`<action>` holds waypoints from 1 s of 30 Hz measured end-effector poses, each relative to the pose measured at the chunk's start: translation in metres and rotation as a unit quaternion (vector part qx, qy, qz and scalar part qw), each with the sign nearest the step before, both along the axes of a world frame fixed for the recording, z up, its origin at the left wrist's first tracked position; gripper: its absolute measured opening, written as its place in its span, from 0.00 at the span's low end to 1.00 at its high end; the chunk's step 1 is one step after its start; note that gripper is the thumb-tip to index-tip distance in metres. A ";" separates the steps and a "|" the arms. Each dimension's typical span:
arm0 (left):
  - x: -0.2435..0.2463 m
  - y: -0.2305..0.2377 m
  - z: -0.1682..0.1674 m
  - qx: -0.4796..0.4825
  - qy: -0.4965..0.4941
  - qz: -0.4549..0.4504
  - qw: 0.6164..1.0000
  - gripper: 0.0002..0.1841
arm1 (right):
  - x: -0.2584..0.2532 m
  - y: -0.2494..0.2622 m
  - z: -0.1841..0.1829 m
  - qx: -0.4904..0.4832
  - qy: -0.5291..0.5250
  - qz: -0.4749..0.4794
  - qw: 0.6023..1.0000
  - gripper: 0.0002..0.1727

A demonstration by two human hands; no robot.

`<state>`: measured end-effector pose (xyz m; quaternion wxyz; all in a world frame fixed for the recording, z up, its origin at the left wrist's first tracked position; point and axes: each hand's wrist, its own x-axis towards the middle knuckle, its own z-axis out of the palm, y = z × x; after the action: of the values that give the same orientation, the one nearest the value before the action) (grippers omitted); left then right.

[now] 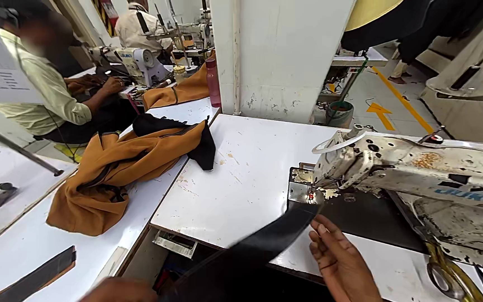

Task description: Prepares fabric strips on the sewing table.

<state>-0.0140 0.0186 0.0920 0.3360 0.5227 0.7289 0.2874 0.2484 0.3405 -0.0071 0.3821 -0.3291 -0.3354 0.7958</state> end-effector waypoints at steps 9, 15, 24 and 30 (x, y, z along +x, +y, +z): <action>-0.082 0.060 -0.006 -0.167 0.107 -0.064 0.978 0.15 | -0.020 -0.013 -0.047 0.618 -0.266 0.149 0.725 0.23; -0.085 0.073 0.031 -0.198 0.254 0.008 0.947 0.09 | -0.052 -0.019 -0.073 0.709 -0.415 0.179 0.541 0.40; -0.105 0.144 -0.003 -0.121 0.301 0.150 0.934 0.09 | 0.028 -0.029 -0.065 0.656 -0.556 0.094 0.501 0.51; -0.109 0.190 -0.074 -0.114 0.324 0.135 0.929 0.12 | 0.064 -0.011 -0.071 0.618 -0.571 0.129 0.525 0.50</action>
<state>-0.1229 0.2091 0.0181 0.0965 0.4423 0.8896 0.0598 0.3129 0.3291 -0.0782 0.1098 -0.3473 -0.9285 0.0719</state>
